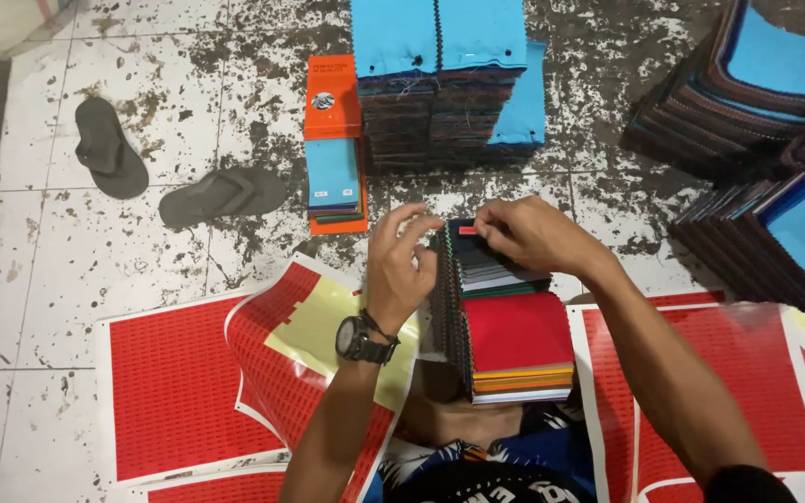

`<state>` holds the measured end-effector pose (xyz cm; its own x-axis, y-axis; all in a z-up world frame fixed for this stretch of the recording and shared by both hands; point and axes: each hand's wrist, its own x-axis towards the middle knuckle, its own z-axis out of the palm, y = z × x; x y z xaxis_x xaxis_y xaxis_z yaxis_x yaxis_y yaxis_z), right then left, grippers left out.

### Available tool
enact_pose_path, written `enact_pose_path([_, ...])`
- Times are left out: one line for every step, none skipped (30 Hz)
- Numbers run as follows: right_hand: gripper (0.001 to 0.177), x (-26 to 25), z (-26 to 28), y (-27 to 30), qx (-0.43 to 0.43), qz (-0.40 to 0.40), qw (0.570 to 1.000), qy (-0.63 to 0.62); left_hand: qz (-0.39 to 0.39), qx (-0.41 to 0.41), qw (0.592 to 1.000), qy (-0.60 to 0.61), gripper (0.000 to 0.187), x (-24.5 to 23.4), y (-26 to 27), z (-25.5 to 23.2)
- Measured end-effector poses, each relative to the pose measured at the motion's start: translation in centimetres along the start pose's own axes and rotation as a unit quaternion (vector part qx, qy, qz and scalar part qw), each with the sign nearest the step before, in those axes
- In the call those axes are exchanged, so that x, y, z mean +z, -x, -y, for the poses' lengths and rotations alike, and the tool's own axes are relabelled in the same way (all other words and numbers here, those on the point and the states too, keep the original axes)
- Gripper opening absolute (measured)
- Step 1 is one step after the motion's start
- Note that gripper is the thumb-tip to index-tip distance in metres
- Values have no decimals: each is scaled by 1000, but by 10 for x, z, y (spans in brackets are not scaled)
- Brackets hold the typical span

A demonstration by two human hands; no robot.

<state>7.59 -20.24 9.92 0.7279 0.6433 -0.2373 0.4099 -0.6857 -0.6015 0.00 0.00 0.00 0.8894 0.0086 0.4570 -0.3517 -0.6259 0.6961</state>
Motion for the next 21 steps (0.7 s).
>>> enact_pose_path([19, 1, -1, -2, 0, 0, 1000, 1, -1, 0, 1000, 0, 42, 1, 2, 1])
enact_pose_path([19, 2, -3, -3, 5, 1, 1000, 15, 18, 8, 999, -43, 40, 1, 3, 2])
enact_pose_path([19, 4, -3, -5, 9, 4, 1000, 28, 36, 14, 995, -88, 39, 2, 6, 3])
enact_pose_path([19, 5, -3, -6, 8, 5, 1000, 29, 34, 12, 995, -89, 39, 2, 7, 5])
enact_pose_path([18, 6, -2, -8, 17, 4, 999, 43, 35, 37, 990, -131, 39, 4, 9, 6])
enact_pose_path([17, 7, -2, -9, 27, 2, 998, 57, 35, 62, 982, -173, 40, 6, 10, 7])
enact_pose_path([17, 9, -3, -10, 27, 2, 998, 57, 35, 62, 982, -173, 40, 7, 10, 6])
enact_pose_path([16, 11, -3, -11, 29, -3, 997, 74, 40, 69, 977, -198, 41, 9, 9, 5])
enact_pose_path([15, 13, -4, -13, 32, -9, 995, 90, 45, 75, 971, -222, 43, 11, 9, 3])
enact_pose_path([15, 19, -9, -14, 32, -8, 995, 90, 44, 75, 971, -222, 43, 15, 10, 7])
enact_pose_path([15, 24, -14, -15, 24, -15, 993, 113, 35, 87, 965, -245, 39, 19, 11, 11])
enact_pose_path([15, 30, -19, -16, 17, -21, 990, 135, 26, 99, 958, -267, 36, 23, 12, 14])
enact_pose_path([15, 29, -18, -14, 17, -22, 991, 135, 26, 100, 958, -267, 36, 20, 11, 11])
enact_pose_path([14, 29, -17, -12, 22, -29, 992, 124, 35, 89, 960, -261, 34, 18, 10, 7])
enact_pose_path([14, 28, -15, -12, 25, -37, 993, 113, 42, 78, 962, -258, 33, 14, 8, 4])
enact_pose_path([14, 24, -14, -11, 24, -37, 993, 112, 42, 79, 962, -259, 33, 12, 7, 0])
enact_pose_path([19, 20, -12, -9, 6, -80, 986, 148, 48, 75, 963, -254, 35, 10, 6, -3])
enact_pose_path([25, 17, -10, -8, -11, -123, 975, 184, 54, 71, 964, -249, 36, 7, 6, -6])
enact_pose_path([25, 21, -18, -9, -10, -124, 975, 183, 54, 72, 964, -249, 36, 5, 4, -8])
enact_pose_path([21, 25, -26, -11, -39, -139, 971, 192, 63, 61, 968, -236, 36, 3, 3, -10])
enact_pose_path([17, 30, -34, -12, -66, -154, 965, 200, 73, 51, 971, -223, 36, 2, 1, -13])
